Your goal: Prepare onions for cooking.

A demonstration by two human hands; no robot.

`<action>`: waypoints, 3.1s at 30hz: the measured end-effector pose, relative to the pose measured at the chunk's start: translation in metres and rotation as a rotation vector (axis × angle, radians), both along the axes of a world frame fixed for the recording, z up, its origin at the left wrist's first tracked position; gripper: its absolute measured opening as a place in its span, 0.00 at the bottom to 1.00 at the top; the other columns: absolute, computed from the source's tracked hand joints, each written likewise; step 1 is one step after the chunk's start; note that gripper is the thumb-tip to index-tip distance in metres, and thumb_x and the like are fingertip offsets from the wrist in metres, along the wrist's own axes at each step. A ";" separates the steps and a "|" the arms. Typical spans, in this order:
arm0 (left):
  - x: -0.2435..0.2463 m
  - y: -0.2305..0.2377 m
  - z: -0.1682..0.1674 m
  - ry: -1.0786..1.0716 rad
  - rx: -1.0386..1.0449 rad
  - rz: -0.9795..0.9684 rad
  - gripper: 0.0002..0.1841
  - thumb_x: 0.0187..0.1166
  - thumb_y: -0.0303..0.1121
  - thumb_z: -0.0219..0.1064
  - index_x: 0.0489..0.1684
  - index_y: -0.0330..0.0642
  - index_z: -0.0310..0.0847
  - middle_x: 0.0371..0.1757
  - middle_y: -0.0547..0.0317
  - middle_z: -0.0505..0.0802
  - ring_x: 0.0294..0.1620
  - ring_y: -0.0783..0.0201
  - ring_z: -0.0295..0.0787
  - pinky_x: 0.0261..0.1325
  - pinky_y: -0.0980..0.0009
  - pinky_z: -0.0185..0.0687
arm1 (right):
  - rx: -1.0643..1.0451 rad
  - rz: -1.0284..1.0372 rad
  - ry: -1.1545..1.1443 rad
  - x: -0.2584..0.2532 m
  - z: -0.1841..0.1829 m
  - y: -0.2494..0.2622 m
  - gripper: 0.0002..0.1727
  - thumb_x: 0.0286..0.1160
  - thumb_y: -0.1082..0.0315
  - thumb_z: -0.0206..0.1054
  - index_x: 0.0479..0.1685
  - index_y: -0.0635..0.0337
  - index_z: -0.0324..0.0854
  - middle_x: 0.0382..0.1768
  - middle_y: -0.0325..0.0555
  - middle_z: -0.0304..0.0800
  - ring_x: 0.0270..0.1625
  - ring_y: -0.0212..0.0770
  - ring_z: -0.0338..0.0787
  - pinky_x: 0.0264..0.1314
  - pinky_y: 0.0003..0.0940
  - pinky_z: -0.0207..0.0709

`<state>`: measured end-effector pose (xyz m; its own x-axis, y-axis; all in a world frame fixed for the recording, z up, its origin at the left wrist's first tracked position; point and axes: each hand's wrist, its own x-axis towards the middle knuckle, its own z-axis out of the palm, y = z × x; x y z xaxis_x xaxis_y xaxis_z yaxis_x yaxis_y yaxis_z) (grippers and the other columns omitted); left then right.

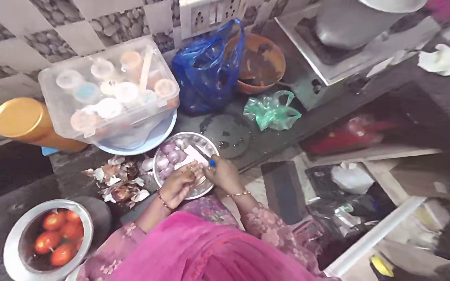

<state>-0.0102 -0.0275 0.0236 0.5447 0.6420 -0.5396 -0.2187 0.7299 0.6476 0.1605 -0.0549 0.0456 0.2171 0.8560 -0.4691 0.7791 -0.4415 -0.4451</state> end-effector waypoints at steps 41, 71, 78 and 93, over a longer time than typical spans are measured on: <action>-0.022 -0.005 -0.003 -0.263 -0.019 0.032 0.12 0.81 0.20 0.44 0.50 0.44 0.70 0.43 0.61 0.89 0.44 0.70 0.89 0.54 0.71 0.86 | 0.512 -0.209 0.641 -0.052 -0.031 -0.042 0.17 0.69 0.64 0.73 0.52 0.65 0.86 0.39 0.41 0.91 0.33 0.25 0.85 0.39 0.24 0.82; -0.027 0.003 -0.010 -0.113 0.004 -0.218 0.12 0.74 0.19 0.57 0.51 0.41 0.77 0.40 0.63 0.91 0.40 0.71 0.90 0.50 0.73 0.88 | 0.797 -0.073 0.269 -0.049 -0.042 -0.045 0.15 0.58 0.76 0.72 0.46 0.61 0.95 0.43 0.50 0.93 0.43 0.38 0.91 0.48 0.31 0.85; -0.026 -0.004 -0.012 -0.106 0.031 -0.205 0.08 0.78 0.19 0.57 0.49 0.39 0.74 0.35 0.65 0.91 0.35 0.72 0.90 0.46 0.74 0.88 | 0.748 -0.104 0.443 -0.044 -0.037 -0.049 0.13 0.63 0.75 0.69 0.46 0.70 0.91 0.54 0.54 0.93 0.51 0.36 0.92 0.55 0.30 0.85; -0.020 0.001 -0.005 -0.016 0.172 -0.006 0.20 0.60 0.13 0.65 0.48 0.44 0.71 0.34 0.63 0.91 0.29 0.74 0.88 0.33 0.77 0.85 | 0.536 -0.233 0.850 -0.032 -0.032 -0.039 0.18 0.68 0.73 0.67 0.58 0.70 0.84 0.42 0.41 0.90 0.34 0.22 0.84 0.38 0.21 0.81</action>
<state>-0.0305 -0.0269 0.0184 0.5565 0.7209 -0.4131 -0.2256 0.6096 0.7599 0.1280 -0.0937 0.0139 0.1796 0.9770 -0.1146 0.0356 -0.1229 -0.9918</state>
